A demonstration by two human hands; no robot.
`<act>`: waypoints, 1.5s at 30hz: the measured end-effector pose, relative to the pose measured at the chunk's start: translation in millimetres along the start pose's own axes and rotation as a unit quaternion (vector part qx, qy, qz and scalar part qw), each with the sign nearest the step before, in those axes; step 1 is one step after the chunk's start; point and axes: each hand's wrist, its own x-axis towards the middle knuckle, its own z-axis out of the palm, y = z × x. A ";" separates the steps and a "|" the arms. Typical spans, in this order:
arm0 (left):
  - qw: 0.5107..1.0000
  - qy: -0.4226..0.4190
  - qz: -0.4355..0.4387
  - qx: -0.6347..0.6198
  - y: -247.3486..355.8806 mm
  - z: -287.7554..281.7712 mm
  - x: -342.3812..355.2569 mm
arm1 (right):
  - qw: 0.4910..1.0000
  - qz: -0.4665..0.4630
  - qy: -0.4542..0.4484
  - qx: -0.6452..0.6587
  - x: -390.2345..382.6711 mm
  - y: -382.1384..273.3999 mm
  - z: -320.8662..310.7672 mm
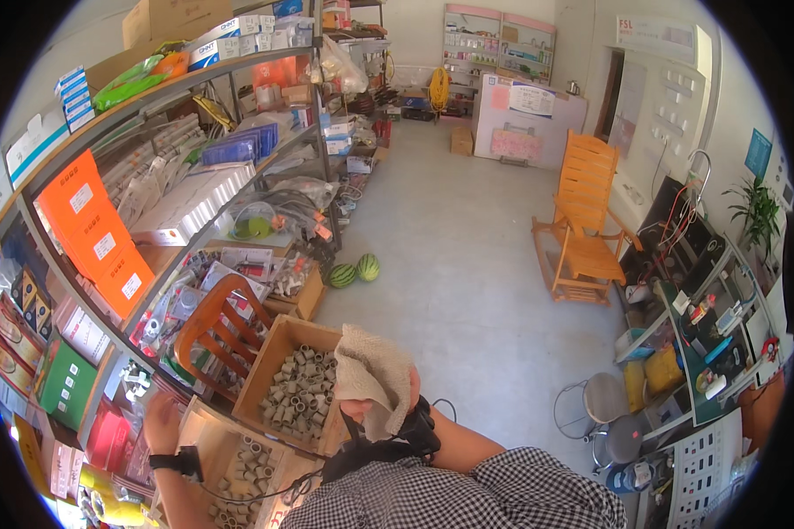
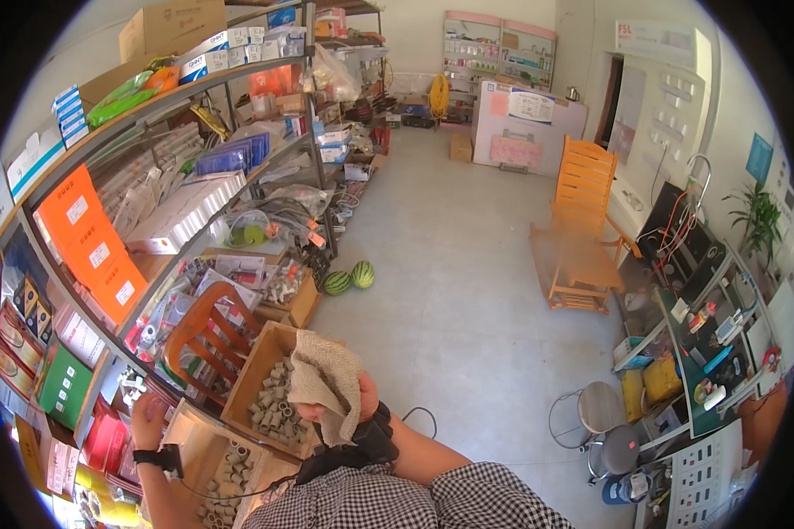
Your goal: The person repeatedly picks small cylindrical metal parts from a wooden crate, wipes each with a cloth, and returns them to the crate. The process is repeated continuously throughout the clip.
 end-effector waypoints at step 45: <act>0.757 -0.486 -0.397 0.183 -203.5 128.0 -215.0 | 0.852 0.125 0.208 -0.463 9.2 38.7 41.7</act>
